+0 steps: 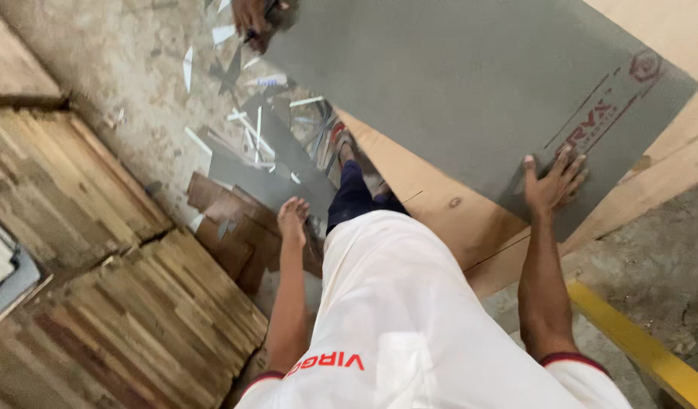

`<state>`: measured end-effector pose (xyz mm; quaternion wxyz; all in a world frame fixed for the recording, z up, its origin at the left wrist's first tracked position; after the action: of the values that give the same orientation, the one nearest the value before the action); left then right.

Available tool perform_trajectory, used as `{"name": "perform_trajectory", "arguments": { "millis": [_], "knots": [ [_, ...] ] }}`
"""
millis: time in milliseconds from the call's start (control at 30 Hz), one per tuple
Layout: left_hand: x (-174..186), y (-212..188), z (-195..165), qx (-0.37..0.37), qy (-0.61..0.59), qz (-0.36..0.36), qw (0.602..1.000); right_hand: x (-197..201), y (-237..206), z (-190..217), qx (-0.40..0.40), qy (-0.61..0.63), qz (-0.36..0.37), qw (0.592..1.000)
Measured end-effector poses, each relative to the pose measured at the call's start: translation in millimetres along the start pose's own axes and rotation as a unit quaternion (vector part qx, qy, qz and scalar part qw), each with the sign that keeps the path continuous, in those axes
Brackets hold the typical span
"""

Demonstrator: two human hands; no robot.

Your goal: The person places a gray board on a wooden work table and measures it with a tape measure, holding the tape flat along the board. A second person marks the board with a marker while the person holds the tape in place. The person then picks up a long wooden plank, aligns it against the board and table edge, and repositions it.

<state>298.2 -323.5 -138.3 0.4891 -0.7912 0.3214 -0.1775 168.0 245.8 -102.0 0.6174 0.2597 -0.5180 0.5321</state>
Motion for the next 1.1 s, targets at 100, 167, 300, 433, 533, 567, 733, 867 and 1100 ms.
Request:
{"name": "perform_trajectory", "arguments": {
  "millis": [100, 167, 300, 433, 533, 567, 733, 867, 1100],
  "knots": [
    [-17, 3, 9, -0.015, 0.018, 0.013, 1.000, -27, -46, 2, 0.054, -0.017, 0.004, 0.998],
    [-40, 8, 9, -0.033, 0.030, 0.035, 0.998, -37, -73, 8, 0.111, -0.042, -0.014, 0.993],
    [-110, 16, 0, -0.084, 0.127, 0.096, 0.984, -55, -107, 28, 0.198, 0.006, -0.014, 0.980],
    [-167, 10, -15, -0.139, 0.226, 0.126, 0.956, -68, -125, 57, 0.202, 0.016, -0.009, 0.979],
    [-190, 6, -31, -0.208, 0.256, 0.066, 0.942, -74, -148, 83, 0.227, 0.013, 0.004, 0.974],
    [-194, 6, -39, -0.242, 0.271, 0.025, 0.931, -77, -155, 94, 0.240, 0.012, 0.004, 0.971],
    [-194, 19, -61, -0.272, 0.200, 0.014, 0.941, -93, -170, 140, 0.251, 0.047, -0.004, 0.967],
    [-201, 31, -76, -0.275, 0.147, 0.172, 0.934, -101, -160, 166, 0.209, 0.057, -0.006, 0.976],
    [-182, 40, -91, -0.247, 0.224, 0.197, 0.922, -101, -142, 196, 0.160, 0.036, -0.038, 0.986]
  ]
}}
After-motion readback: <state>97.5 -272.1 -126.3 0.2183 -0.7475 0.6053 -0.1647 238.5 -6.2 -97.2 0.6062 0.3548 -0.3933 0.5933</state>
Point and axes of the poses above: each hand's wrist, its own y-axis towards the middle knuckle, its own x-axis out of the back of the hand, z = x × y, the point moved 3 cm from there along y, towards the middle knuckle, and after that the axes turned 14 degrees about x, right-handed, at the moved point
